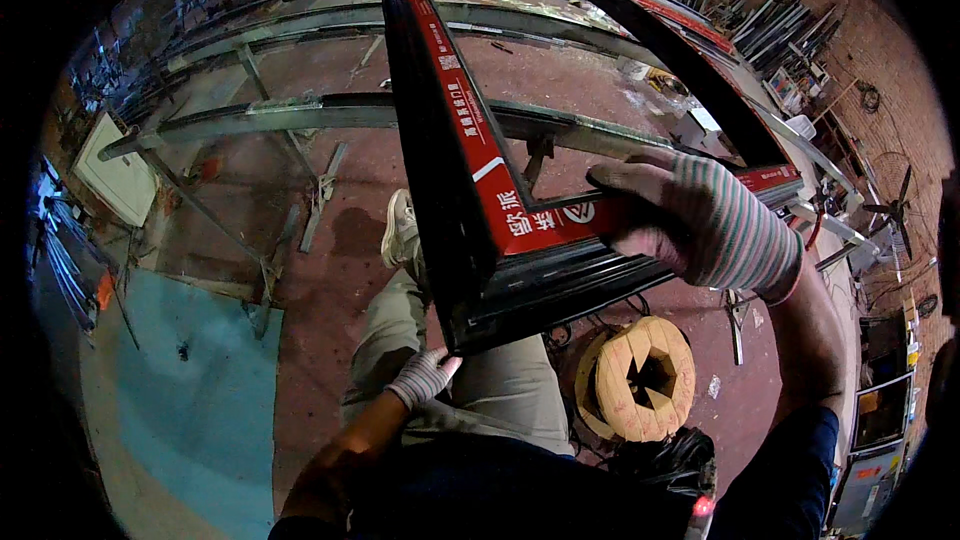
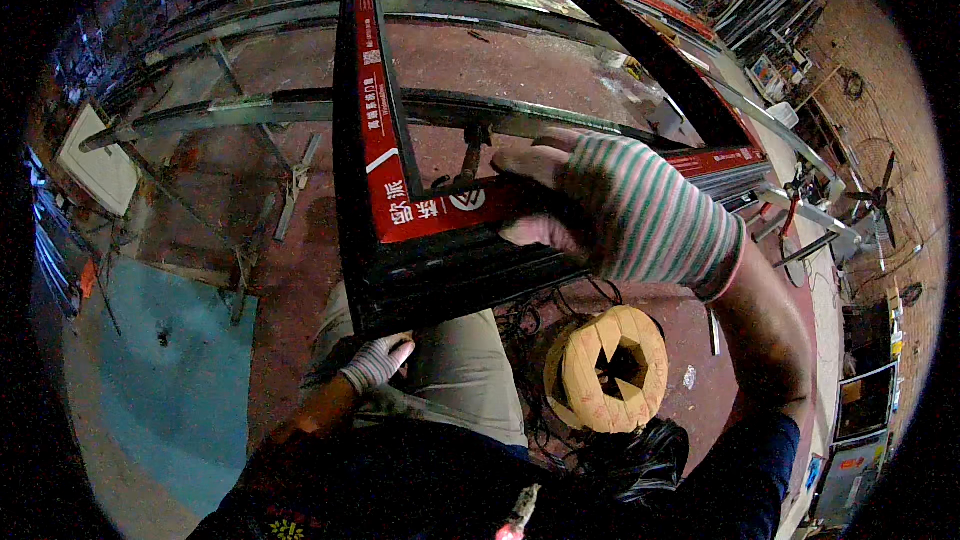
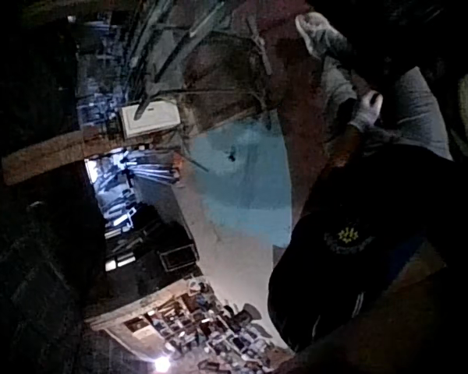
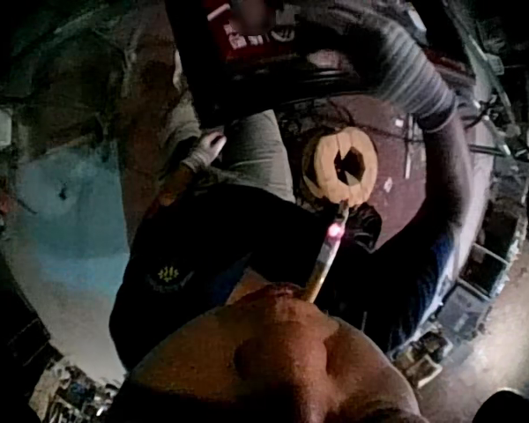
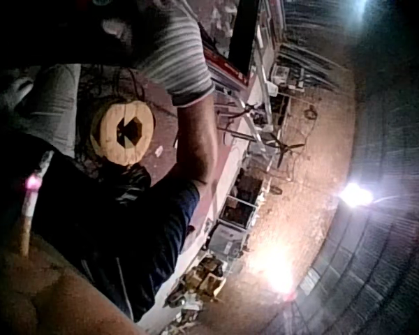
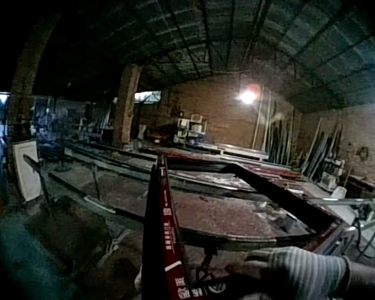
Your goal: The person uses shears to trim a black rubber seal along the edges of a window frame. They repeatedly cut small sections, reposition the frame, and press the seal into place to ensure a snug fit.
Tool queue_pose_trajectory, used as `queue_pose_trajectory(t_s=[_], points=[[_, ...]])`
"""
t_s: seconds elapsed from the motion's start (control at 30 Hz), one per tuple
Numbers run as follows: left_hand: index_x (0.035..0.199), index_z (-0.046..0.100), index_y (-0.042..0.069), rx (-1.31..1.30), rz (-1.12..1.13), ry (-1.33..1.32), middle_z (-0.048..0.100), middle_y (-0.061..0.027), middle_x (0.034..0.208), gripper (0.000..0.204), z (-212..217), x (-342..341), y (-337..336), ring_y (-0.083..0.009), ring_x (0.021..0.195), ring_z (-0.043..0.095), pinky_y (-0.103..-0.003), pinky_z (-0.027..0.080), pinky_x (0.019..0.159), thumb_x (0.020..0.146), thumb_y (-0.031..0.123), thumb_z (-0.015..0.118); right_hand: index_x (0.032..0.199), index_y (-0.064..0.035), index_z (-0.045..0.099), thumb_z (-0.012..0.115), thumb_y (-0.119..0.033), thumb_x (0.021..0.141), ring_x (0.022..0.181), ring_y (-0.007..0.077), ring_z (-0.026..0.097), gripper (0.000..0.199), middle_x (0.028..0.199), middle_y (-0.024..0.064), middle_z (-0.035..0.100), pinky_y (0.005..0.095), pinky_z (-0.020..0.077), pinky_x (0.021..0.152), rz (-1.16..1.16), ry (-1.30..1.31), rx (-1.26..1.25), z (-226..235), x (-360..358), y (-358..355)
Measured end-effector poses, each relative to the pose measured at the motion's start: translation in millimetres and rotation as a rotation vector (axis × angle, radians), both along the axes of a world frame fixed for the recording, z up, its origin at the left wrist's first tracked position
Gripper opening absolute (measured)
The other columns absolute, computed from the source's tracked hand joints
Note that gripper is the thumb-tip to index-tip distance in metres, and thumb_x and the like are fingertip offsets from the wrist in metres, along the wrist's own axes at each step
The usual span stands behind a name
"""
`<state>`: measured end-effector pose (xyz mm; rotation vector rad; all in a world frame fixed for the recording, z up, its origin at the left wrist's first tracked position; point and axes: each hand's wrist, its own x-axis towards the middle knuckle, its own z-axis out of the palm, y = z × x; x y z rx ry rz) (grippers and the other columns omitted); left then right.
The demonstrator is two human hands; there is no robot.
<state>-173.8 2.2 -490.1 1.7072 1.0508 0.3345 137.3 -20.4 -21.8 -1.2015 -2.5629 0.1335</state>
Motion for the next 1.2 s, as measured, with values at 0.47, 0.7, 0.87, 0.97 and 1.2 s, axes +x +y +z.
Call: queue_pose_trajectory(t_s=[0.47,0.7,0.87,0.97,1.2], points=[[0.113,0.067,0.005,-0.009,0.000,0.037,0.069,-0.0126,0.085,0.033,32.6,5.6,-4.6,-0.0219,0.077,0.067,-0.037,0.054,0.072,0.098,0.033,0.060,0.128,0.0013,0.057,0.073,-0.030,0.088,0.105,0.0389,0.064,0.053,0.113,0.0230,0.064,0.0415,0.0509,0.089,-0.024,0.074,-0.006,-5.9,17.5,5.6],[0.113,0.065,0.004,-0.212,0.010,-0.010,0.067,-0.0101,0.076,0.034,43.9,5.9,-5.0,-0.0187,0.069,0.064,-0.035,0.052,0.066,0.100,0.033,0.057,0.131,0.0025,0.055,0.073,-0.027,0.089,0.104,0.0376,0.066,0.054,0.114,0.0237,0.064,0.0398,0.0514,0.090,-0.085,0.081,0.014,-7.8,0.9,8.9],[0.113,0.065,0.004,-0.124,-0.023,0.019,0.066,-0.0088,0.073,0.033,49.4,5.7,-4.7,-0.0166,0.064,0.063,-0.033,0.052,0.064,0.100,0.033,0.056,0.137,-0.0001,0.053,0.072,-0.029,0.089,0.106,0.0352,0.064,0.059,0.117,0.0220,0.064,0.0407,0.0505,0.089,0.004,0.101,-0.013,-7.3,27.9,12.2],[0.114,0.065,0.003,-0.011,-0.021,-0.005,0.067,-0.0082,0.073,0.034,45.9,8.3,-2.6,-0.0157,0.065,0.064,-0.033,0.052,0.064,0.100,0.032,0.057,0.138,-0.0018,0.052,0.070,-0.030,0.090,0.105,0.0346,0.064,0.058,0.116,0.0220,0.064,0.0413,0.0501,0.087,-0.014,0.073,-0.010,-6.9,28.3,11.5],[0.115,0.065,0.003,-0.121,-0.035,0.014,0.067,-0.0096,0.075,0.034,39.2,10.0,-2.1,-0.0175,0.065,0.064,-0.035,0.052,0.062,0.100,0.032,0.057,0.133,-0.0018,0.055,0.067,-0.037,0.092,0.101,0.0392,0.065,0.056,0.111,0.0224,0.065,0.0426,0.0506,0.087,-0.083,-0.014,0.029,-4.7,6.2,16.2]])
